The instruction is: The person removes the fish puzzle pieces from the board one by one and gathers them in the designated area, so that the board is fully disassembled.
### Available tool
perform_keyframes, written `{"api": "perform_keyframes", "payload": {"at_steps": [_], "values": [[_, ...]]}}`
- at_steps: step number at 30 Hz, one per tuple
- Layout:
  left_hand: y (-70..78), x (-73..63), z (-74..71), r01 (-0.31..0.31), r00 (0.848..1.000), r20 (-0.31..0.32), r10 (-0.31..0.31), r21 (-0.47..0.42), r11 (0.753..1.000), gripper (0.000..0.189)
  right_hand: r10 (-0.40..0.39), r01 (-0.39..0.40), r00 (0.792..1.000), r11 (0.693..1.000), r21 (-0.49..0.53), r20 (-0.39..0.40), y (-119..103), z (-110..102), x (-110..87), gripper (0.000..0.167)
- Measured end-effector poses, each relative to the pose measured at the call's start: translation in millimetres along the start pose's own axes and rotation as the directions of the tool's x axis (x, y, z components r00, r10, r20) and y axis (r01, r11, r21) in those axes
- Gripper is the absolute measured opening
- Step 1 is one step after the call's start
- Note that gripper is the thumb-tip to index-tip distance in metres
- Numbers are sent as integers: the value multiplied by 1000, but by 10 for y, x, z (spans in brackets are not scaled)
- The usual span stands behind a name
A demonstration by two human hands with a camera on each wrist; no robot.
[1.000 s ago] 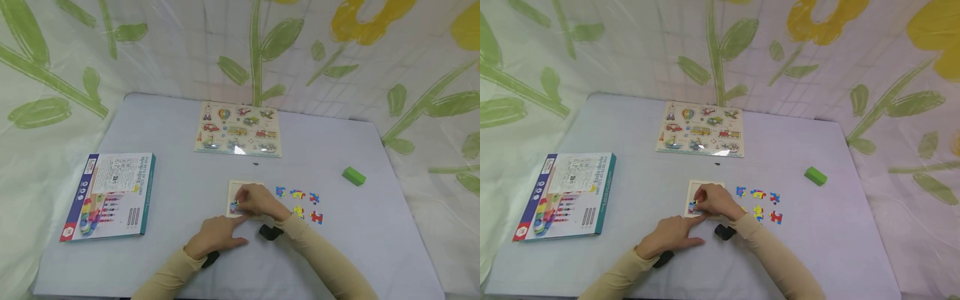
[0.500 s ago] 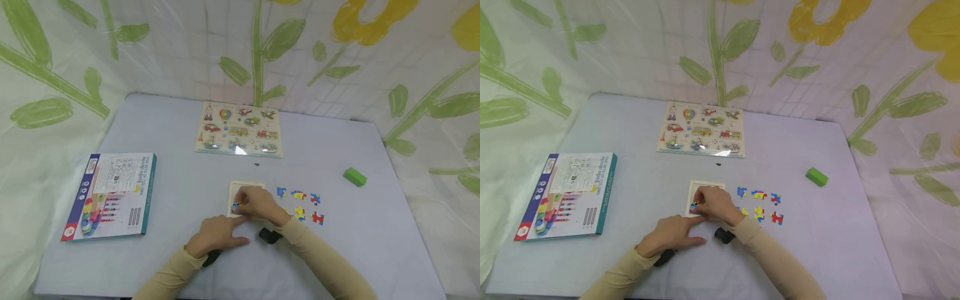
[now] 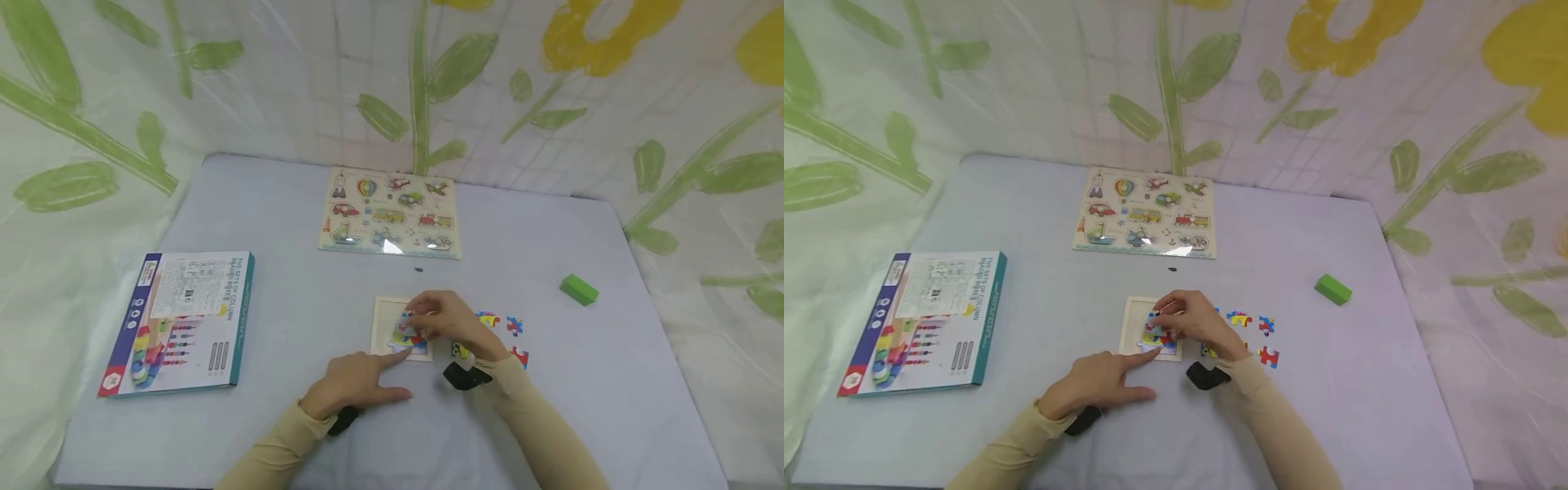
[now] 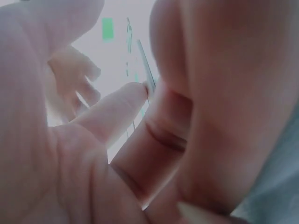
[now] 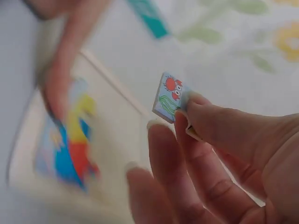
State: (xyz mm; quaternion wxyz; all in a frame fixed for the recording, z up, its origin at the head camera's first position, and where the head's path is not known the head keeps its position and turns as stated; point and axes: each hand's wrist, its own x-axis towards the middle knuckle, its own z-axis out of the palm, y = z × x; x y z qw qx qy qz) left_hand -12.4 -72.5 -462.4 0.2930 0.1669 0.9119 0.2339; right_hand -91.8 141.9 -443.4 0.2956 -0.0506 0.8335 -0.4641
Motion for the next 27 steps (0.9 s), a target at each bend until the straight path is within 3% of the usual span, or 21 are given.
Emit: {"api": "perform_keyframes", "payload": {"at_steps": [5,11,18,27], "values": [[5,6,-20,6,999,38,-4,-57,998,71,80,-79,989,997,12,-123,268,-298,-495,32],[3,7,-16,13,999,36,-11,-59,998,70,140,-141,982,990,-2,-123,609,-248,-912,28],[7,2,-17,14,999,36,-12,-58,998,70,134,-146,974,988,-51,-183,715,-74,-930,25],[11,-16,-29,5,999,36,-2,-72,997,69,147,-157,967,987,-33,-206,698,24,-924,26]]}}
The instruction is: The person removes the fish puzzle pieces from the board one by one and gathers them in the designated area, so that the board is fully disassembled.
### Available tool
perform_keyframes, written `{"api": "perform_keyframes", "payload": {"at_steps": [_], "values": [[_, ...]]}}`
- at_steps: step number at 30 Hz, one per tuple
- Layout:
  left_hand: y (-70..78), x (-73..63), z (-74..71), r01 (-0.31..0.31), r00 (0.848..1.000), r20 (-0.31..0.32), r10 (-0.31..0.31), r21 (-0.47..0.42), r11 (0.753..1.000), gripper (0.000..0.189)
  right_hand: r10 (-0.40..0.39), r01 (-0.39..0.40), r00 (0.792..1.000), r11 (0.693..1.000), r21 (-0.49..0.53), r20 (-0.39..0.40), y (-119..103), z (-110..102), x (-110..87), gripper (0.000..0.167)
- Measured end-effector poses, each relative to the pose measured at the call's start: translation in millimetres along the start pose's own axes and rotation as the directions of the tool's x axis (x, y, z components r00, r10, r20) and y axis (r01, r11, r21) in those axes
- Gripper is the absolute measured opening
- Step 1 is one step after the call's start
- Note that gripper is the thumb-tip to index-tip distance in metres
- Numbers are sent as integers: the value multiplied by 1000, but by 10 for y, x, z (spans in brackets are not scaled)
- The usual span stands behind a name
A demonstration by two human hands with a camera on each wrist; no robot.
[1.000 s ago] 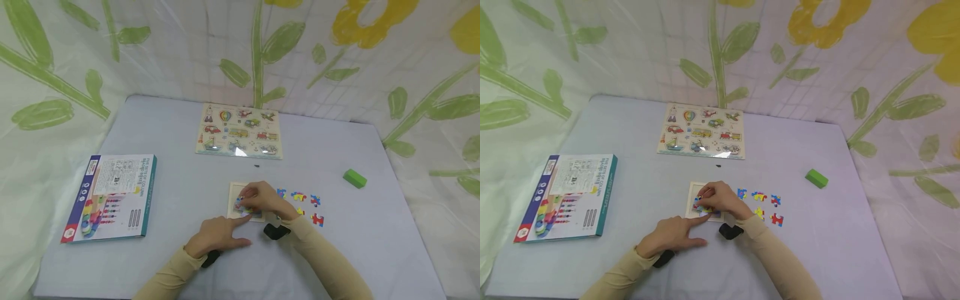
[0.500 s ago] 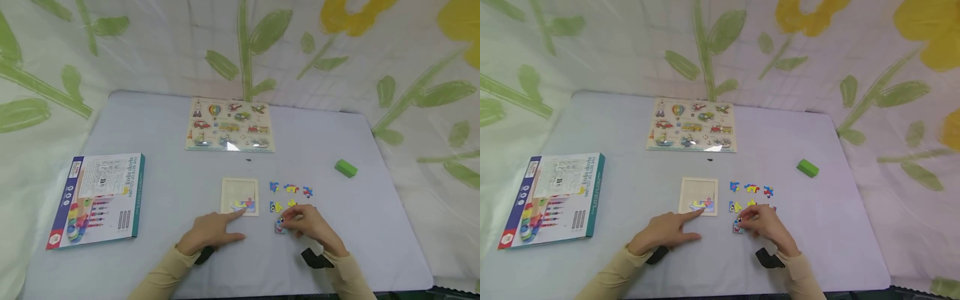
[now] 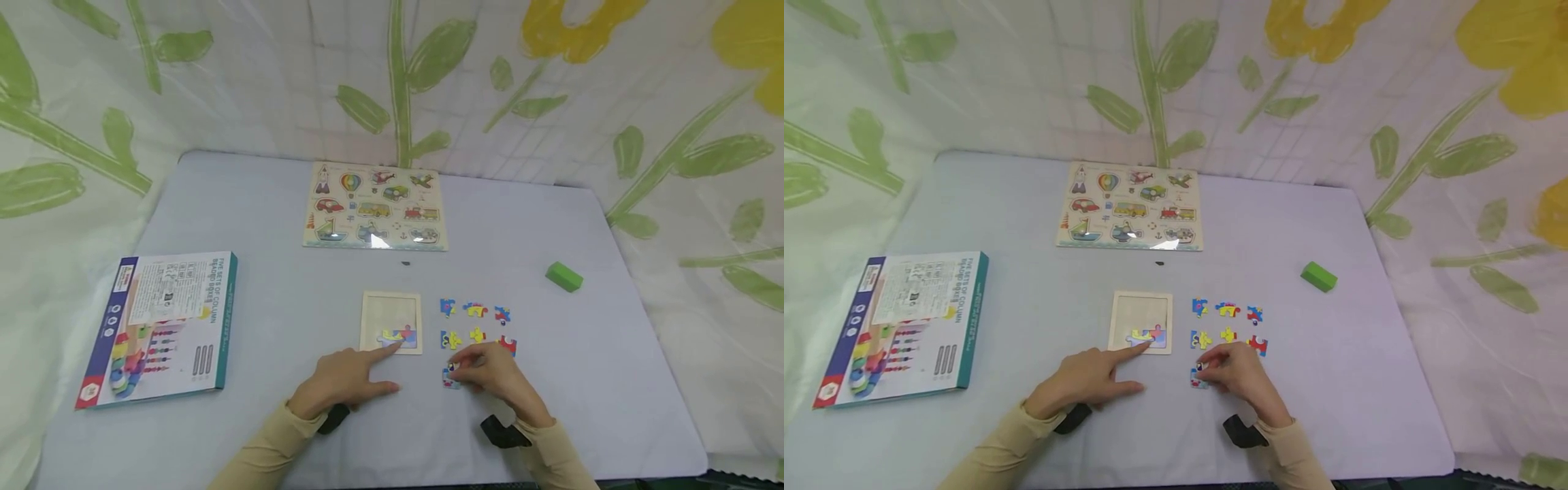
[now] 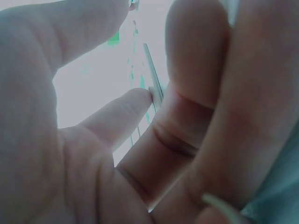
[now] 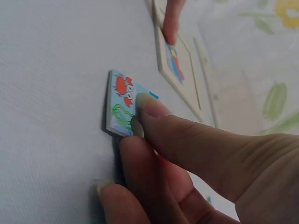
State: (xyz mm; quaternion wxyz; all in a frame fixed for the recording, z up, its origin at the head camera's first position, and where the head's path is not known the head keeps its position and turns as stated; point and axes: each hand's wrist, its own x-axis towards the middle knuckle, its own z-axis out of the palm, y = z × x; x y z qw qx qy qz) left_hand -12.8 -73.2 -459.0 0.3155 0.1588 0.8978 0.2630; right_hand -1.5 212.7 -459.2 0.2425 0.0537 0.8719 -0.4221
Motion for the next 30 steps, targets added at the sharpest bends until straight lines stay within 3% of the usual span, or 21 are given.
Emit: {"api": "perform_keyframes", "payload": {"at_steps": [5,9,13,18,24,28,30], "values": [[-7,-8,2,1,1000,-6,-1,-7,1000,69,11,-14,997,999,-45,-71,-11,75,17,24],[6,-13,5,5,1000,-10,-5,4,1000,68,13,-47,985,980,-192,-172,-119,122,-24,24],[26,-28,5,8,1000,-15,-8,42,999,68,-94,33,975,958,-285,-202,-367,130,10,21],[23,-63,-6,-9,998,-60,15,95,995,67,-236,189,968,914,-359,-90,-734,192,292,18],[59,-38,52,-56,986,-146,83,176,983,67,-270,297,955,850,-435,124,-926,361,617,23],[149,2,147,-84,975,-175,136,274,958,67,-277,343,938,832,-436,209,-990,418,696,22],[192,12,186,-69,972,-189,137,327,942,69,-276,355,932,826,-438,236,-1030,435,713,22]]}}
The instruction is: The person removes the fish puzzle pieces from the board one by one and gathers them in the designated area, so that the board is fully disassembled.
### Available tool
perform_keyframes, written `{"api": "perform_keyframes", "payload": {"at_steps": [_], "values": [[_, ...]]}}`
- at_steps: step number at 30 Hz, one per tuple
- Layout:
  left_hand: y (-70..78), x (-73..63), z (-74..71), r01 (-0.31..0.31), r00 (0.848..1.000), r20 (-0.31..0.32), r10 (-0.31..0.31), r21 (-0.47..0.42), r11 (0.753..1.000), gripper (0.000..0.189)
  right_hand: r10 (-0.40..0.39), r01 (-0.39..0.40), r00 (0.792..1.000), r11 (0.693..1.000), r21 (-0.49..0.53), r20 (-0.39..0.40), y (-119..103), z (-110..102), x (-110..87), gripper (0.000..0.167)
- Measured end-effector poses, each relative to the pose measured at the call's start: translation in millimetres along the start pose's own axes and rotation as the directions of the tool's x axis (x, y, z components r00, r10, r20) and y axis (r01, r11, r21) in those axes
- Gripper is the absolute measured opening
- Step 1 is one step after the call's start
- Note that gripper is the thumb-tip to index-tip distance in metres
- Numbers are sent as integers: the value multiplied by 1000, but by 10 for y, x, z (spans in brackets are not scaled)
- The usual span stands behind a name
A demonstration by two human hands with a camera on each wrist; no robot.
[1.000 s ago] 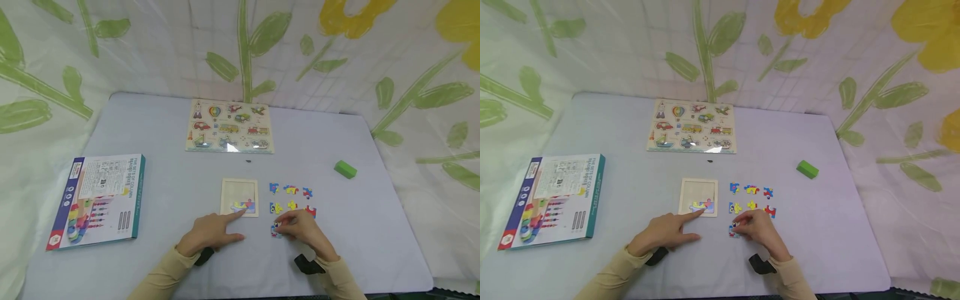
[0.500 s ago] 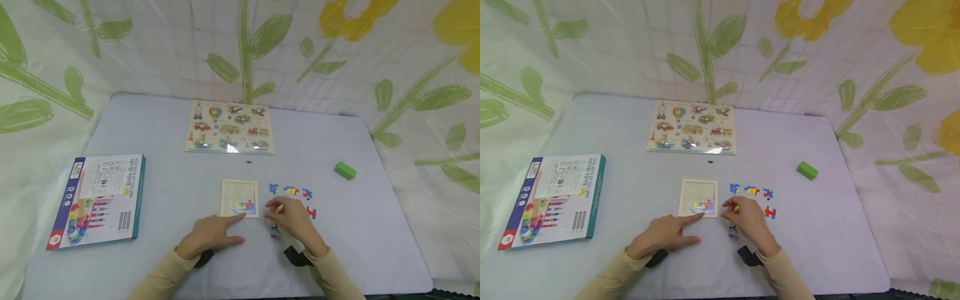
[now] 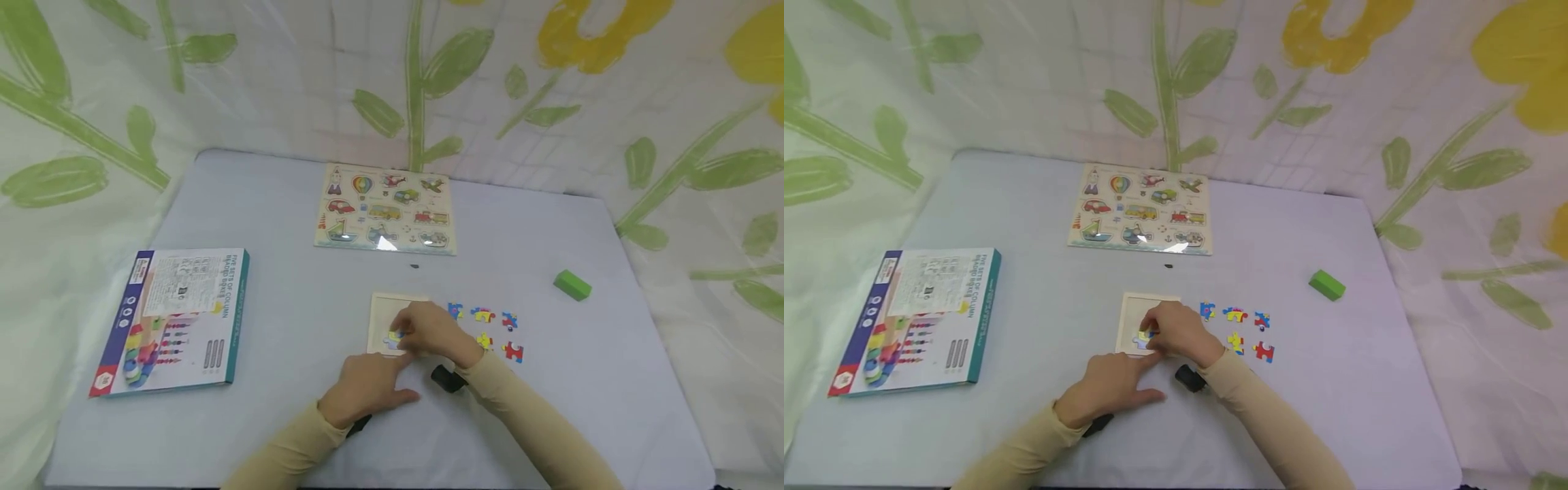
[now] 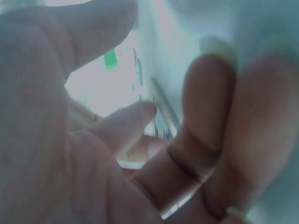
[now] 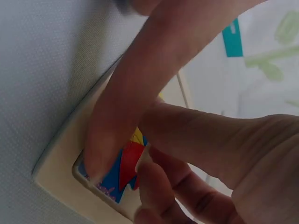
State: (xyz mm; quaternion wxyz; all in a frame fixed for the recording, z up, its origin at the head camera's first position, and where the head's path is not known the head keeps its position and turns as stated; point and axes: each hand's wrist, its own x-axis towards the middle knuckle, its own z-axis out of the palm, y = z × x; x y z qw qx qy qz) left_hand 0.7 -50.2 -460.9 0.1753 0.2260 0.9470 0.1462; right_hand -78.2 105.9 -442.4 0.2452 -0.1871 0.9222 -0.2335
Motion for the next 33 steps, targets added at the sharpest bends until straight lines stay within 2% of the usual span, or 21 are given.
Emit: {"api": "perform_keyframes", "payload": {"at_steps": [5,8,13,17,20,24,26,29,31,33], "values": [[99,34,8,30,1000,-10,-29,116,993,71,17,-17,999,1000,3,33,-17,-17,30,21],[113,35,-5,34,999,-6,-33,150,988,71,25,-26,999,999,30,33,4,1,45,19],[98,60,-25,31,999,26,-35,125,992,74,3,-9,999,990,140,42,72,-11,64,12],[59,97,-45,38,996,82,-42,49,998,78,17,-18,1000,957,288,6,168,-150,-6,14],[30,127,-59,40,992,121,-36,-33,999,80,72,-40,995,924,379,-70,343,-323,-233,21],[-19,144,-81,42,990,141,-20,-153,987,79,207,-128,967,900,417,-149,713,-452,-710,25],[-44,138,-96,43,990,143,-14,-197,979,78,278,-196,950,883,427,-139,894,-438,-951,25],[-66,116,-118,50,987,160,-9,-250,967,75,352,-280,932,847,452,-81,1110,-346,-1250,25],[-69,104,-125,50,986,165,-7,-263,964,74,369,-307,928,831,464,-46,1200,-274,-1388,26],[-62,97,-135,53,985,172,-7,-267,962,73,356,-300,934,835,461,-38,1260,-208,-1474,26]]}}
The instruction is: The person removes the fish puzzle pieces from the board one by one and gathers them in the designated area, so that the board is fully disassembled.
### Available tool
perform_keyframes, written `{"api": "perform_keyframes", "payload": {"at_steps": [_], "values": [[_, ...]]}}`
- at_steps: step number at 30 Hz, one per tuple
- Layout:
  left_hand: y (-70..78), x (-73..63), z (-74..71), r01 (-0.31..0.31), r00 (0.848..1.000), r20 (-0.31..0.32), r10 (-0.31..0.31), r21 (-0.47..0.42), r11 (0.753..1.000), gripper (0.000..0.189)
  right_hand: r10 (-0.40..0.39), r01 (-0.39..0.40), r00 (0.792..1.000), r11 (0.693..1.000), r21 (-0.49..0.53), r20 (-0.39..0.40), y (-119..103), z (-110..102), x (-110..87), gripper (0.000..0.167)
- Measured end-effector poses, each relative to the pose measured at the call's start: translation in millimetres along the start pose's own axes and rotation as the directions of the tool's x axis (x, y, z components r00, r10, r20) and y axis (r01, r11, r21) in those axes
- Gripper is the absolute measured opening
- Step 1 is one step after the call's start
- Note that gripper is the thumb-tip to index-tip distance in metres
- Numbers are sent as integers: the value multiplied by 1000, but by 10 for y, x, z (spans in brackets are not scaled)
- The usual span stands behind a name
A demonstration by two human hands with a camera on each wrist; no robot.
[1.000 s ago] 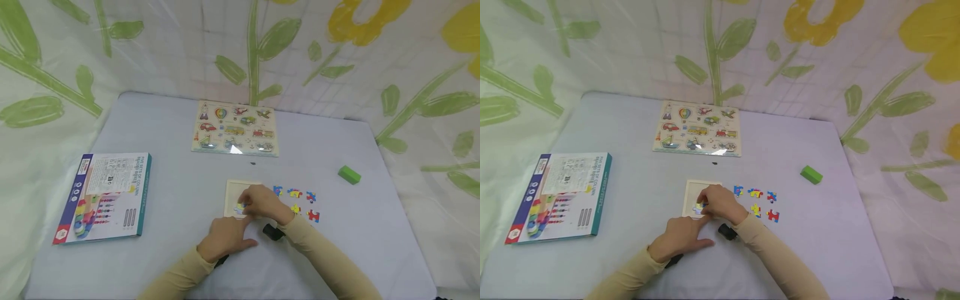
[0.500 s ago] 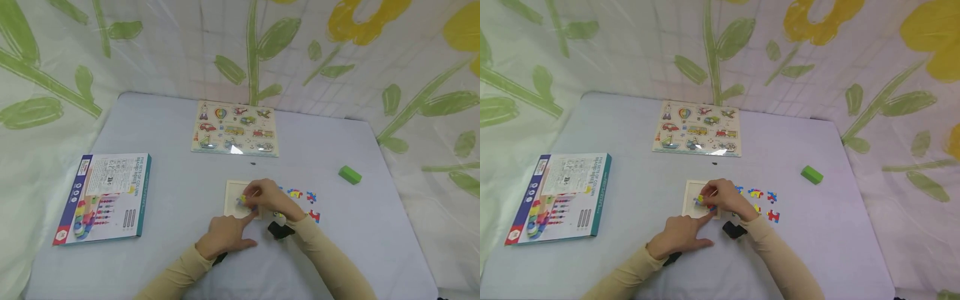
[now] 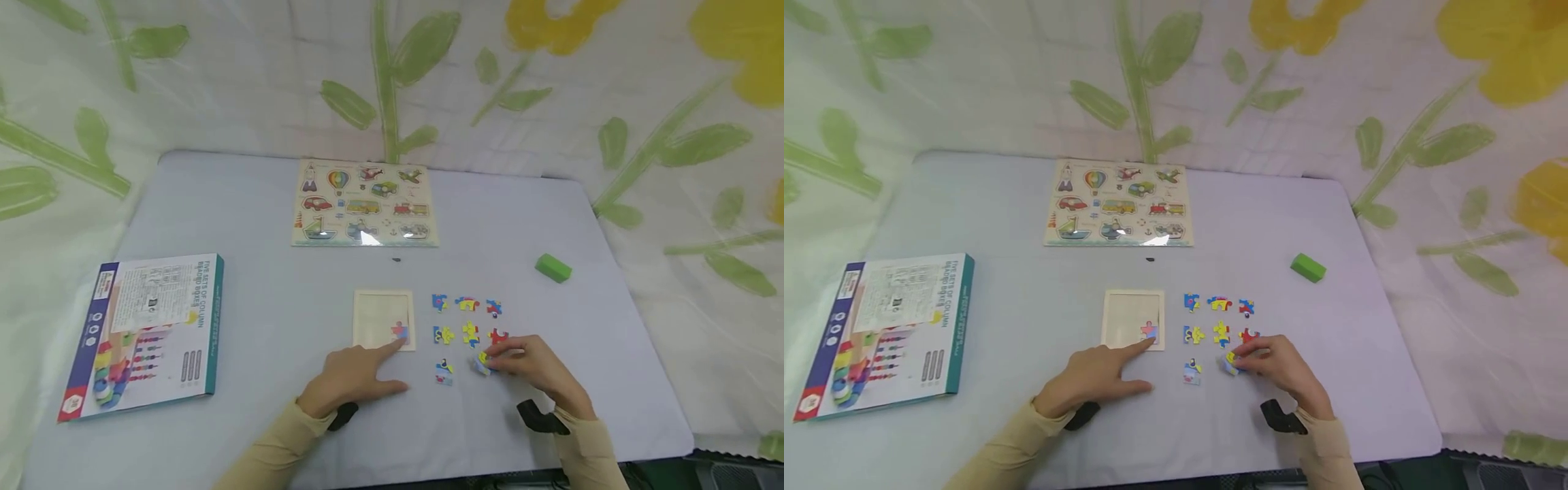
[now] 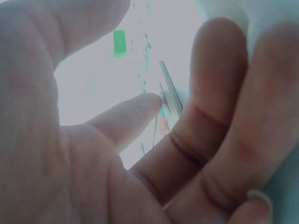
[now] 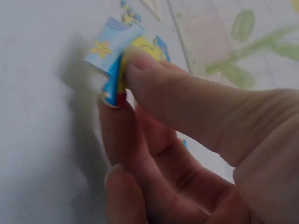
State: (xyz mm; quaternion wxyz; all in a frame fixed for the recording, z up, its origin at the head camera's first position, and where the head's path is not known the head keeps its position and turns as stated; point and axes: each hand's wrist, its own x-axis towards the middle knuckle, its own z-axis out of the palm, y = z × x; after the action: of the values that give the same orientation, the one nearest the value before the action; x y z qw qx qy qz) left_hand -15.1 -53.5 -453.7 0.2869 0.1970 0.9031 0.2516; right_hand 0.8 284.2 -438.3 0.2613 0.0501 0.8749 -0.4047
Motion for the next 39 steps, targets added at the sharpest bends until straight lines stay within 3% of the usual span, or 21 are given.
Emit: {"api": "perform_keyframes", "payload": {"at_steps": [4,8,12,16,21,23,26,31,35,39], "values": [[-12,-30,-42,17,1000,-16,-17,6,1000,73,-101,104,994,994,-46,51,16,51,50,25],[-40,-34,-45,9,1000,-25,-9,0,1000,72,-130,136,989,987,-84,74,-28,105,101,22],[-68,-34,-33,3,1000,-31,-3,6,1000,73,-140,145,989,982,-118,50,-37,157,138,21],[-75,-57,-23,0,999,-36,0,5,1000,73,-139,132,990,973,-191,-27,-88,235,125,27],[-78,-93,15,-3,999,-44,4,20,1000,72,-213,171,966,951,-257,-144,-365,358,204,30],[-80,-102,28,-7,999,-51,8,32,999,71,-280,239,950,936,-257,-138,-542,433,333,28],[-83,-110,36,-17,998,-55,19,43,999,70,-340,314,938,914,-255,-65,-793,573,570,27],[-114,-133,33,-31,998,-59,34,45,999,70,-293,292,955,891,-348,51,-1011,756,815,30],[-182,-160,24,-1,997,-81,6,62,998,71,-245,249,968,882,-401,62,-1054,835,864,27],[-235,-191,-10,37,995,-95,-30,81,996,72,-225,228,973,897,-379,53,-1067,889,884,22]]}}
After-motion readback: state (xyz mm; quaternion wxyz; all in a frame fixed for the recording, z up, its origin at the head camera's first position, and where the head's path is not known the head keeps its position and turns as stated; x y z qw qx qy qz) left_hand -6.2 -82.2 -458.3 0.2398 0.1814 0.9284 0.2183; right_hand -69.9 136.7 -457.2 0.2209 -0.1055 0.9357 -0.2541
